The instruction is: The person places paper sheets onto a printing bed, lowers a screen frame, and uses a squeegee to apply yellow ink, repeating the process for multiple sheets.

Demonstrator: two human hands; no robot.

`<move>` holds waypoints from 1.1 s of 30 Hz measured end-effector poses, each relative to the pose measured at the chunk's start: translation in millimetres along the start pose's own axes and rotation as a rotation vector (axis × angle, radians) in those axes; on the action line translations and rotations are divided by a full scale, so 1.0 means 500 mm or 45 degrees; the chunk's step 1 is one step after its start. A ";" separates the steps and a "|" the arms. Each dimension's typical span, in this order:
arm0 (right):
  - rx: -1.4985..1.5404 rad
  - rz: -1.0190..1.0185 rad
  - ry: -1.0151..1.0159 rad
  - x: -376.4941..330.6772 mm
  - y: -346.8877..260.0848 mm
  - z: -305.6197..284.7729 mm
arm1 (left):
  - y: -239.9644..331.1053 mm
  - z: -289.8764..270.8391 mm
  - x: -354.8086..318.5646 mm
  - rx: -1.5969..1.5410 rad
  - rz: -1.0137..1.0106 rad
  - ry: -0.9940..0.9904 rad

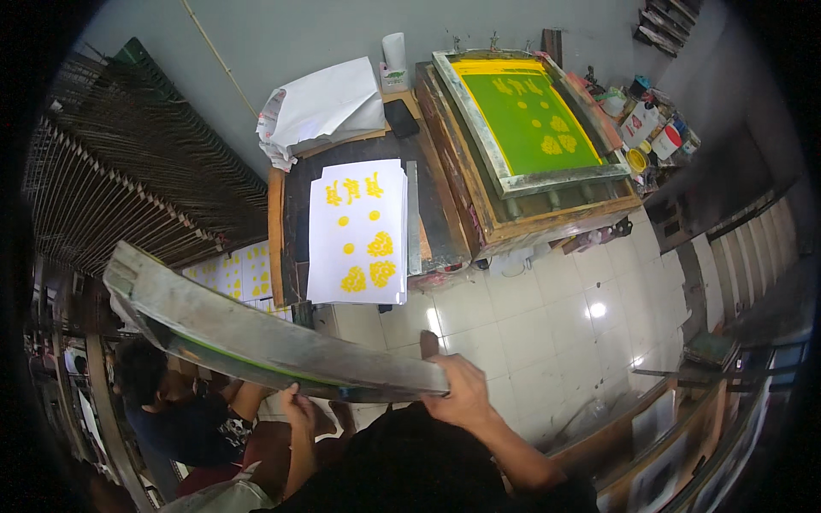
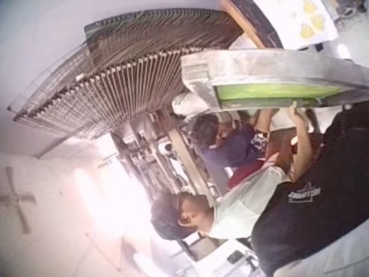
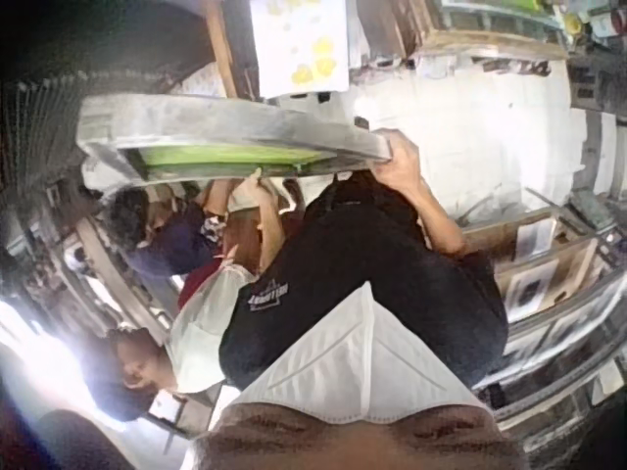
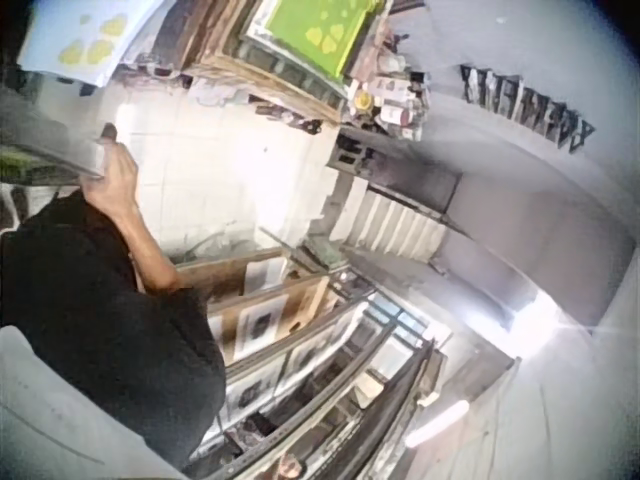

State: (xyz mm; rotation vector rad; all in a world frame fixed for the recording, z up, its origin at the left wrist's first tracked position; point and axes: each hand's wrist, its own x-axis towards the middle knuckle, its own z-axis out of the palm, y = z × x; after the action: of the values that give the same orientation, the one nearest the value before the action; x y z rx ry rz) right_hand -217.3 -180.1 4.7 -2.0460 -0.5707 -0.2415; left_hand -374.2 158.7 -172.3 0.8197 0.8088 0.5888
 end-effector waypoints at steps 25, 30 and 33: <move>0.515 0.902 1.037 -0.471 0.381 -0.632 | -0.139 0.746 -0.404 0.780 0.103 -1.592; 0.686 1.127 1.365 -0.691 0.431 -0.711 | -0.267 0.898 -0.541 1.221 -0.215 -1.969; 0.680 1.273 1.501 -0.825 0.435 -0.739 | -0.392 0.946 -0.613 1.072 -0.332 -2.272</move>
State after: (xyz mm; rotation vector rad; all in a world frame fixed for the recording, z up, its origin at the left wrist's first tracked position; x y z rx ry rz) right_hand -448.8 -711.5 -131.0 -1.1409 0.9896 -0.5325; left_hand -134.6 -363.8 -11.5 1.5130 -0.5896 -0.8286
